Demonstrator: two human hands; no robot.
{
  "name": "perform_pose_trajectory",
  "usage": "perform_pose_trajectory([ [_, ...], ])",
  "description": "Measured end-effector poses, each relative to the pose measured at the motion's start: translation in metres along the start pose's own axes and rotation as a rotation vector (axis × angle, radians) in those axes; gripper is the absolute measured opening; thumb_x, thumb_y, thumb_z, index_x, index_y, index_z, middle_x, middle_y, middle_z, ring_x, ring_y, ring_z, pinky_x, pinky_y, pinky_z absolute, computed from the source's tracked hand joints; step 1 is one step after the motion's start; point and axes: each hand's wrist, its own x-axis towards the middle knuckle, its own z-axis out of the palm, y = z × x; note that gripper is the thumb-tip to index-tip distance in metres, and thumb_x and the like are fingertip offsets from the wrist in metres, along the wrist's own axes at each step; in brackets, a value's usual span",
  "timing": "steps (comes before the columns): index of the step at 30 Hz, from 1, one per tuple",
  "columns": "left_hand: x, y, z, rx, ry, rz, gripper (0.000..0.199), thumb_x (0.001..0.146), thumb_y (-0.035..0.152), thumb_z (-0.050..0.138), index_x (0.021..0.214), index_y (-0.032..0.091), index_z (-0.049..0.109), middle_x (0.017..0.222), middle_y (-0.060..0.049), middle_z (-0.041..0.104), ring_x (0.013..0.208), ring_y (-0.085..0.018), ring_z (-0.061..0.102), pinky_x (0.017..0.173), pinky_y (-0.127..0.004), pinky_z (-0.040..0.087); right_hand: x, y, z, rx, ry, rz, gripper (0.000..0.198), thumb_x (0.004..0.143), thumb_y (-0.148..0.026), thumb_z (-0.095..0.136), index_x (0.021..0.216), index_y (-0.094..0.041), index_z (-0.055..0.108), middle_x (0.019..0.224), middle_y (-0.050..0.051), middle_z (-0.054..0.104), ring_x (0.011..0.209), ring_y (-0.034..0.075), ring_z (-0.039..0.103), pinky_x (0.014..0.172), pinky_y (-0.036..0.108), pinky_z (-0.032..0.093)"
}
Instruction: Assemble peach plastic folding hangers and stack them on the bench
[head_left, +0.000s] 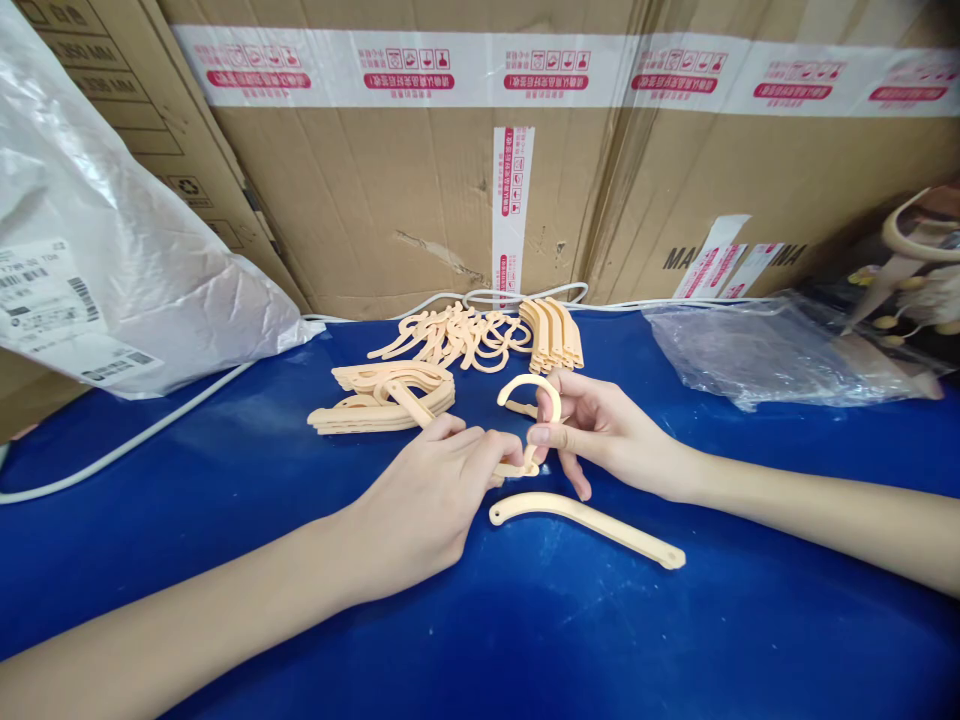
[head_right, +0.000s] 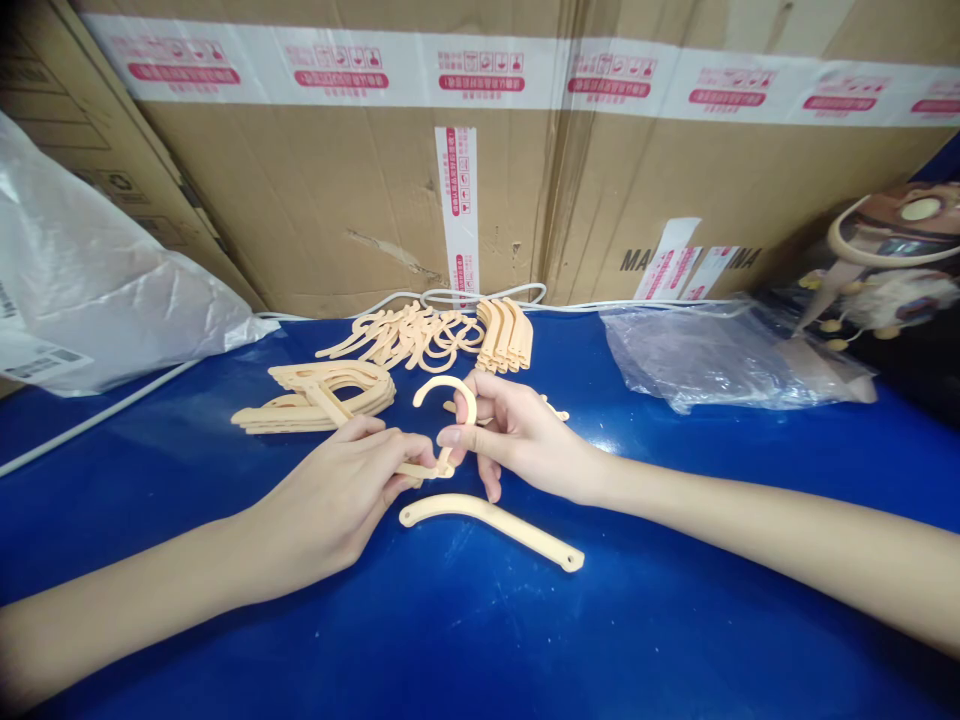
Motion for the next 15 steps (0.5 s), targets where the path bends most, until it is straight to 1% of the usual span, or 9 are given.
perform_pose_trajectory([
  [2, 0.001, 0.001, -0.001, 0.017, 0.014, 0.003, 0.023, 0.085, 0.0, 0.036, 0.1, 0.016, 0.042, 0.094, -0.003, 0.062, 0.076, -0.016, 0.058, 0.076, -0.033, 0.036, -0.004, 0.001, 0.002, -0.107, 0.056, -0.041, 0.024, 0.085, -0.032, 0.061, 0.082, -0.02, 0.041, 0.076, 0.0, 0.067, 0.039, 0.007, 0.057, 0.035, 0.017, 0.045],
  [4, 0.002, 0.002, -0.001, 0.046, 0.033, 0.013, 0.019, 0.086, 0.002, 0.036, 0.097, 0.016, 0.042, 0.092, -0.004, 0.063, 0.073, -0.016, 0.058, 0.074, -0.034, 0.036, -0.01, 0.002, 0.003, -0.286, 0.126, -0.112, 0.023, 0.084, -0.032, 0.062, 0.08, -0.02, 0.043, 0.074, 0.0, 0.067, 0.041, 0.008, 0.058, 0.036, 0.018, 0.045],
  [7, 0.003, 0.003, -0.001, 0.096, 0.084, 0.029, 0.008, 0.09, 0.01, 0.038, 0.092, 0.016, 0.043, 0.086, -0.002, 0.062, 0.068, -0.016, 0.057, 0.072, -0.034, 0.036, -0.016, 0.003, 0.005, -0.485, 0.143, -0.227, 0.019, 0.084, -0.029, 0.063, 0.08, -0.02, 0.047, 0.068, -0.002, 0.063, 0.044, 0.008, 0.059, 0.04, 0.019, 0.045],
  [9, 0.003, 0.003, -0.001, 0.11, 0.123, 0.033, 0.006, 0.094, 0.015, 0.039, 0.09, 0.016, 0.044, 0.083, 0.0, 0.062, 0.066, -0.014, 0.056, 0.071, -0.032, 0.036, -0.018, 0.002, 0.006, -0.525, 0.133, -0.263, 0.017, 0.085, -0.029, 0.062, 0.079, -0.02, 0.048, 0.065, -0.003, 0.06, 0.044, 0.008, 0.059, 0.041, 0.019, 0.045],
  [11, 0.003, 0.003, 0.0, 0.114, 0.14, 0.038, 0.01, 0.096, 0.017, 0.039, 0.088, 0.016, 0.045, 0.082, 0.001, 0.062, 0.066, -0.013, 0.056, 0.07, -0.031, 0.037, -0.018, 0.002, 0.006, -0.547, 0.134, -0.27, 0.019, 0.085, -0.031, 0.062, 0.078, -0.02, 0.048, 0.065, -0.004, 0.059, 0.044, 0.007, 0.058, 0.04, 0.019, 0.043],
  [15, 0.003, 0.004, 0.001, 0.163, 0.143, 0.056, 0.014, 0.097, 0.016, 0.035, 0.089, 0.015, 0.047, 0.086, -0.001, 0.062, 0.074, -0.015, 0.058, 0.069, -0.031, 0.036, -0.014, 0.001, 0.005, -0.563, 0.102, -0.282, 0.022, 0.086, -0.033, 0.06, 0.076, -0.02, 0.047, 0.061, -0.005, 0.055, 0.043, 0.007, 0.057, 0.039, 0.019, 0.041],
])
